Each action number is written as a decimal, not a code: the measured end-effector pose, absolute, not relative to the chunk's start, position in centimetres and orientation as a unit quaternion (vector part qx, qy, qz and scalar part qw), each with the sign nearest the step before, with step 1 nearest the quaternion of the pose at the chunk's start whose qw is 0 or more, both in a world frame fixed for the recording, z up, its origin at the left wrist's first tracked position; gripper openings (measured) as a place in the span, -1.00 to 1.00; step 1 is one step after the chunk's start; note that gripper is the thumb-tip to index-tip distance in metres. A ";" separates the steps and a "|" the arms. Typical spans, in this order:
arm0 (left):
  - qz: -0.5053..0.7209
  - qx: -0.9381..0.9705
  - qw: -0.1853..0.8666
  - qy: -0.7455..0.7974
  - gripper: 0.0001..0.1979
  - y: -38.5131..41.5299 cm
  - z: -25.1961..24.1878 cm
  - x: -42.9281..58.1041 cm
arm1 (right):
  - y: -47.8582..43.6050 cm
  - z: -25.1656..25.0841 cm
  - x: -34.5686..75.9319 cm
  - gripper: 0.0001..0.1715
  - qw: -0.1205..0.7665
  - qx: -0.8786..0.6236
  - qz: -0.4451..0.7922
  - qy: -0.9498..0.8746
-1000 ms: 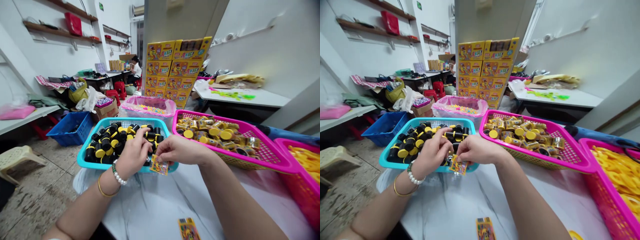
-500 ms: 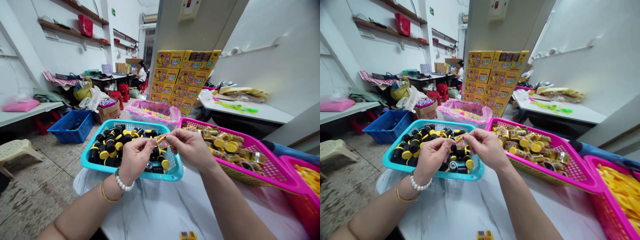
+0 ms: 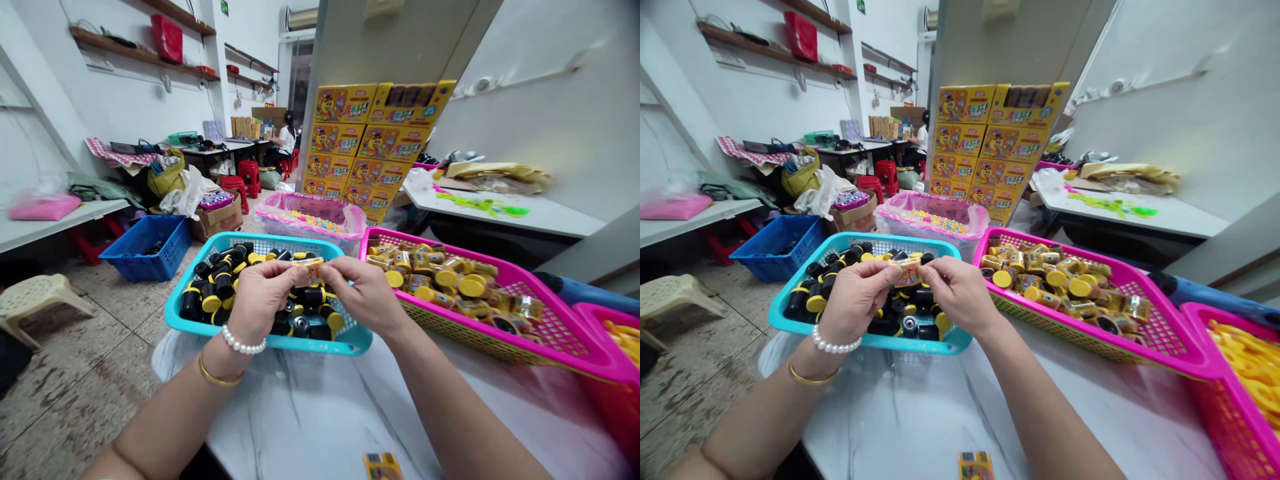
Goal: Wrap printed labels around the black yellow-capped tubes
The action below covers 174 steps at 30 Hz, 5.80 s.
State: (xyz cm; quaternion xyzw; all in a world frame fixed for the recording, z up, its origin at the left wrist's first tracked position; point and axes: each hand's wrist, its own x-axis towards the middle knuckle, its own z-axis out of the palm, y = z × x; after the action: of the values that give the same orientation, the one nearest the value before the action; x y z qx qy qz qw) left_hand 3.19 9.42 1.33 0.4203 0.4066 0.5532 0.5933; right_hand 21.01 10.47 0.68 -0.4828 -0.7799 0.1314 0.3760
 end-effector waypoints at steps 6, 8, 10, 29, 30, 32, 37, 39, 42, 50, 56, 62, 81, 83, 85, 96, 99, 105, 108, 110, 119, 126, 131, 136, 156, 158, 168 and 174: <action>0.523 0.415 0.634 0.391 -0.62 9.6 1.2 3.3 | 11.3 -1.5 20.2 -0.89 0.119 -0.553 0.017 -0.825; 0.522 0.396 0.654 0.378 -0.61 9.8 1.2 3.3 | 11.4 -1.7 20.2 -0.82 0.126 -0.547 0.030 -0.827; 0.526 0.369 0.677 0.361 -0.61 10.0 1.4 3.1 | 11.5 -1.3 20.9 -0.76 0.156 -0.551 0.071 -0.817; 0.476 0.231 0.786 0.320 -0.86 10.0 2.4 2.9 | 9.3 3.3 22.9 -0.70 0.531 -0.353 0.444 -0.630; 0.473 0.231 0.788 0.319 -0.86 10.0 2.5 2.9 | 9.1 3.5 22.7 -0.72 0.526 -0.347 0.444 -0.637; 0.469 0.235 0.792 0.313 -0.88 10.0 2.4 2.8 | 8.9 3.7 22.5 -0.74 0.515 -0.341 0.443 -0.650; 0.461 0.256 0.800 0.285 -0.94 10.1 1.9 2.7 | 8.3 3.9 22.2 -0.79 0.508 -0.400 0.344 -0.681; 0.463 0.263 0.801 0.275 -0.89 10.1 1.8 2.8 | 7.9 4.0 22.1 -0.81 0.499 -0.423 0.283 -0.702; 0.463 0.278 0.799 0.264 -0.83 10.0 1.7 2.8 | 7.3 4.2 21.8 -0.83 0.451 -0.439 0.185 -0.755; 0.485 0.343 0.754 0.280 -0.64 10.1 1.1 2.9 | 6.8 4.4 21.6 -0.81 0.449 -0.433 0.041 -0.781; 0.485 0.370 0.742 0.279 -0.61 9.6 1.3 3.2 | 7.5 4.1 21.9 -0.80 0.471 -0.404 0.187 -0.762; 0.563 0.302 0.713 0.288 -0.60 9.6 1.5 3.3 | 7.7 4.1 21.7 -0.78 0.537 -0.360 0.237 -0.726; 0.548 0.347 0.692 0.316 -0.53 9.7 1.0 3.2 | 8.4 3.1 21.9 -0.73 0.530 -0.355 0.290 -0.713; 0.576 0.327 0.669 0.338 -0.52 9.9 1.0 3.2 | 8.4 3.2 22.1 -0.73 0.534 -0.356 0.291 -0.709; 0.583 0.319 0.665 0.339 -0.52 9.8 1.0 3.2 | 8.3 3.3 22.2 -0.72 0.542 -0.357 0.298 -0.699; 0.560 0.327 0.693 0.315 -0.64 9.7 1.1 3.4 | 8.0 4.0 21.8 -0.67 0.564 -0.354 0.361 -0.653; 0.559 0.358 0.678 0.317 -0.64 9.9 0.8 3.4 | 8.0 3.8 21.7 -0.65 0.559 -0.365 0.345 -0.660; 0.555 0.305 0.719 0.287 -0.69 9.9 1.0 3.2 | 8.1 3.8 21.6 -0.66 0.556 -0.358 0.334 -0.672; 0.537 0.269 0.750 0.279 -0.72 10.1 0.9 3.0 | 8.1 3.7 21.6 -0.66 0.551 -0.361 0.330 -0.676; 0.511 0.260 0.772 0.276 -0.75 10.2 0.9 2.9 | 8.1 3.7 21.6 -0.65 0.553 -0.364 0.327 -0.675; 0.507 0.253 0.781 0.263 -0.77 10.2 1.1 2.6 | 8.5 2.7 21.5 -0.69 0.572 -0.386 0.310 -0.654; 0.526 0.272 0.763 0.258 -0.65 9.9 1.4 2.9 | 8.6 2.4 21.4 -0.76 0.547 -0.376 0.249 -0.705; 0.557 0.309 0.729 0.250 -0.60 9.7 1.6 3.1 | 8.0 2.9 21.0 -0.73 0.534 -0.370 0.241 -0.721; 0.584 0.352 0.676 0.280 -0.61 9.5 1.3 3.2 | 7.7 3.3 21.4 -0.74 0.498 -0.384 0.267 -0.730; 0.500 0.462 0.663 0.311 -0.55 9.5 0.7 3.2 | 8.1 3.7 21.4 -0.69 0.446 -0.349 0.122 -0.815; 0.505 0.443 0.674 0.306 -0.47 9.5 0.9 3.2 | 8.2 3.5 21.3 -0.73 0.455 -0.343 0.111 -0.814; 0.440 0.481 0.702 0.287 -0.60 9.9 0.6 2.6 | 8.1 3.8 22.2 -0.80 0.475 -0.347 0.128 -0.799; 0.487 0.537 0.626 0.288 -0.68 9.1 1.2 3.3 | 7.9 3.8 21.6 -0.82 0.483 -0.411 0.291 -0.717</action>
State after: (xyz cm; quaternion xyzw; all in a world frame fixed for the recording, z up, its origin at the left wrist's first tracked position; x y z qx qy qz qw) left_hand 3.26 9.15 1.21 0.5367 0.2883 0.4867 0.6261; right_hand 21.64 7.85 3.83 -0.4105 -0.7168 0.2909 0.4828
